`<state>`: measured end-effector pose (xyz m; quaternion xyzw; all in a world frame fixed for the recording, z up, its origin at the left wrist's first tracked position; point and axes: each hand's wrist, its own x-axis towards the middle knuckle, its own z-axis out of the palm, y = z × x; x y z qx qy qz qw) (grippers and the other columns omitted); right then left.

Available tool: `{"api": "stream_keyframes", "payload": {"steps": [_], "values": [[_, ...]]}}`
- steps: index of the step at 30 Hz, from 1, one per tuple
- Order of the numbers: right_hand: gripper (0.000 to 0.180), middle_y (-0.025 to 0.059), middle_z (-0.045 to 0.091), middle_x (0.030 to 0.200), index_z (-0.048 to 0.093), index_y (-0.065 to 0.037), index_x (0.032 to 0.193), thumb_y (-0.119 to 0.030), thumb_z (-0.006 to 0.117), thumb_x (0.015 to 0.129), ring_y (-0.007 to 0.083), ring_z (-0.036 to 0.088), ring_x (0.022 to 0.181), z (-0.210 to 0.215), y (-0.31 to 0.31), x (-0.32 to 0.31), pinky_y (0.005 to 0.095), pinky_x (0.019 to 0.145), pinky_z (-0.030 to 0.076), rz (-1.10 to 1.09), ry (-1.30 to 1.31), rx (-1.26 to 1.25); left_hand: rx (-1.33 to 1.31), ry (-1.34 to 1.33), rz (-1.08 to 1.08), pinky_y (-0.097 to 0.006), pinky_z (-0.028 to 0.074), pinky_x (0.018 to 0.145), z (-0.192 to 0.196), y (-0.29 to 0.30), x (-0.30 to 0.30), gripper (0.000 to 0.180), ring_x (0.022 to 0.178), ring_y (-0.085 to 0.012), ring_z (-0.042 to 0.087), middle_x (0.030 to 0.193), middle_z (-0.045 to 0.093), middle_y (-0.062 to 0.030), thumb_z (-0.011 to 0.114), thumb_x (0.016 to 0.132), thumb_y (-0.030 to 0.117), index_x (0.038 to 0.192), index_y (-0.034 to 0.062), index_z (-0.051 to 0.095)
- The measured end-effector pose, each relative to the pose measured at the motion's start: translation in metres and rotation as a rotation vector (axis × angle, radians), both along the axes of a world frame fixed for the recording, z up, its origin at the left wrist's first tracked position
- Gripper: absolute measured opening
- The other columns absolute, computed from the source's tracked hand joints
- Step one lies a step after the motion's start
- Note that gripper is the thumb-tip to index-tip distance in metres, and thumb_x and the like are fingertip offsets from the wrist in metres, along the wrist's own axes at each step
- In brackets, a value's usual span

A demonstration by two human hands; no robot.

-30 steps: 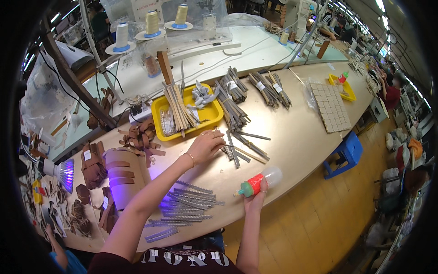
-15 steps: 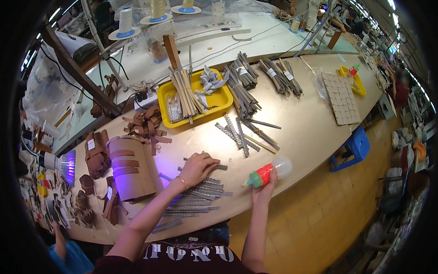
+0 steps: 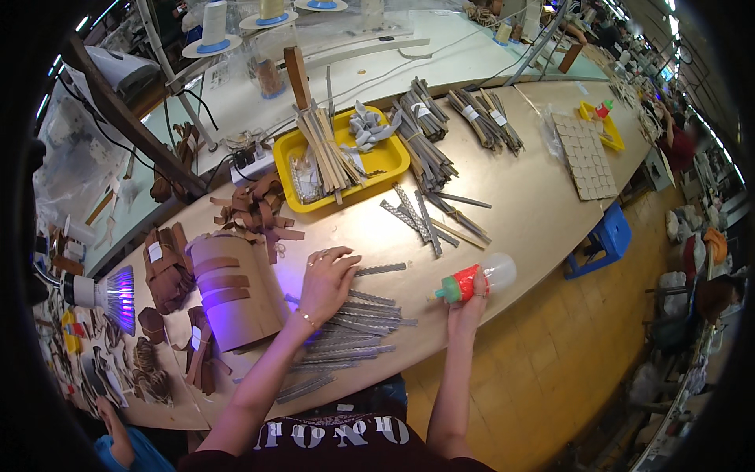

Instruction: The person applies glue from a bottle to short metallic rods and presses them together on a workbench. The person repeats this process for multiple rods, arranging them in rows on the table.

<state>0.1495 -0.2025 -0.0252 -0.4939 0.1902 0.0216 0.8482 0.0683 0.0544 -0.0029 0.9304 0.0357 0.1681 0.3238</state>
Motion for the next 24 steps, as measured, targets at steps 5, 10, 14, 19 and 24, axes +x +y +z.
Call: {"api": "stream_keyframes", "payload": {"steps": [5,10,14,19,24], "values": [[0.052,0.0071,0.062,0.101,0.055,-0.004,0.119,-0.032,0.079,0.083,0.0163,0.062,0.091,0.005,0.039,0.004,0.0324,0.081,0.053,-0.065,-0.271,-0.423,0.107,0.267,-0.046,-0.049,0.026,0.115,0.012,-0.013,-0.054,0.048,0.134,-0.0376,0.041,0.146,0.041,-0.0217,0.061,0.093,0.024,0.135,0.0019,0.050],[0.052,0.0109,0.063,0.106,0.060,0.000,0.111,-0.031,0.084,0.078,0.0211,0.063,0.096,0.037,0.071,0.009,0.0355,0.088,0.051,0.074,-0.446,-0.774,0.125,0.377,-0.075,-0.051,0.017,0.119,0.007,-0.036,-0.058,0.065,0.144,-0.0362,0.028,0.156,0.028,-0.0223,0.056,0.095,0.038,0.144,-0.0014,0.038],[0.048,0.0120,0.067,0.101,0.062,-0.001,0.107,-0.031,0.085,0.077,0.0210,0.066,0.089,0.048,0.085,0.007,0.0343,0.082,0.053,0.075,-0.446,-0.851,0.098,0.415,-0.065,-0.053,0.014,0.119,0.006,-0.041,-0.055,0.069,0.145,-0.0371,0.026,0.156,0.028,-0.0227,0.053,0.096,0.042,0.146,-0.0027,0.036],[0.064,0.0149,0.063,0.110,0.053,0.001,0.123,-0.034,0.083,0.079,0.0243,0.064,0.097,0.043,0.069,0.016,0.0372,0.088,0.051,0.009,-0.379,-0.983,0.072,0.399,-0.067,-0.052,0.016,0.119,0.008,-0.039,-0.048,0.070,0.146,-0.0385,0.023,0.157,0.024,-0.0229,0.052,0.097,0.042,0.146,-0.0035,0.033],[0.079,0.0214,0.063,0.113,0.043,0.000,0.135,-0.048,0.075,0.081,0.0315,0.063,0.104,0.049,0.009,0.034,0.0407,0.090,0.050,0.197,-0.069,-1.185,0.051,0.392,-0.137,-0.050,0.017,0.119,0.005,-0.044,-0.031,0.073,0.146,-0.0382,0.021,0.158,0.021,-0.0223,0.052,0.097,0.043,0.148,-0.0042,0.030]]}}
